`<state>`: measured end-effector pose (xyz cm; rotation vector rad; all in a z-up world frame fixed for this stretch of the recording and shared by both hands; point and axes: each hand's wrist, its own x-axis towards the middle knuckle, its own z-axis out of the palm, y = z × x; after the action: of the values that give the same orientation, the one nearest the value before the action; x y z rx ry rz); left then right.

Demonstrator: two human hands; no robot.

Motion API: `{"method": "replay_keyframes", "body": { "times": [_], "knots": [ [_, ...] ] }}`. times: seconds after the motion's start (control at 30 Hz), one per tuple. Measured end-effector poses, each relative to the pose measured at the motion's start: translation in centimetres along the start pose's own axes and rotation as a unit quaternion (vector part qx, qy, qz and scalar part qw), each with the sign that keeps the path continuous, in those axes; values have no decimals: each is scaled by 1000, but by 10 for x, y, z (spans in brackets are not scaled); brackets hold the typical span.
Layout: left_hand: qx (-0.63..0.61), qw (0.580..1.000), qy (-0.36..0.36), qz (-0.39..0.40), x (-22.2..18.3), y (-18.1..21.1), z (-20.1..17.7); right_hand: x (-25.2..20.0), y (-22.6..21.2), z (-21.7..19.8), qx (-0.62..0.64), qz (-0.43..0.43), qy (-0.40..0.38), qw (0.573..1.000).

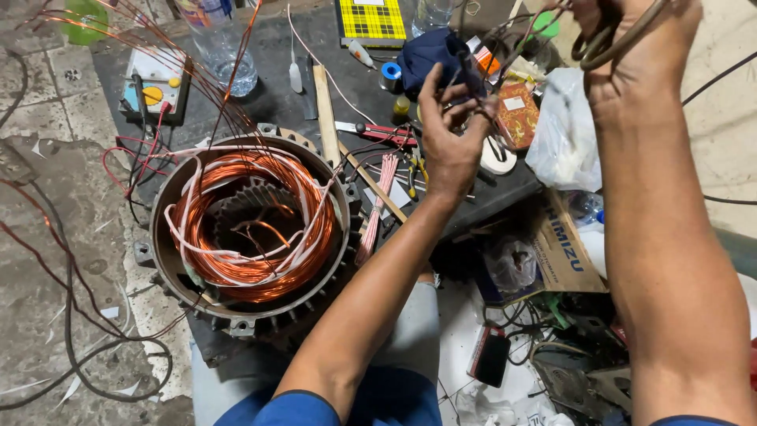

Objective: Stripping, twisting, and cutting copper wires to repair or assemble an electric motor stator.

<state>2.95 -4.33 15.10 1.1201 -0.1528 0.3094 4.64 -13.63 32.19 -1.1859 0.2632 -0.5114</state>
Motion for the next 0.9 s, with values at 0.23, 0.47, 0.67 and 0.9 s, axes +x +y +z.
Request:
{"method": "replay_keyframes", "body": {
  "times": [0.23, 0.47, 0.67, 0.9],
  "knots": [
    [75, 981, 173, -44, -4, -2, -34, -18, 48, -11, -11, 59, -13, 998],
    [192, 935, 244, 173, -46, 5, -63, 4, 120, -46, 24, 68, -78, 994],
    [305, 926, 78, 210, -43, 5, -54, 5, 157, -61, 26, 109, -118, 987],
    [248, 959, 21, 132, -29, 18, -57, -27, 130, -56, 21, 149, -155, 976]
  ]
}}
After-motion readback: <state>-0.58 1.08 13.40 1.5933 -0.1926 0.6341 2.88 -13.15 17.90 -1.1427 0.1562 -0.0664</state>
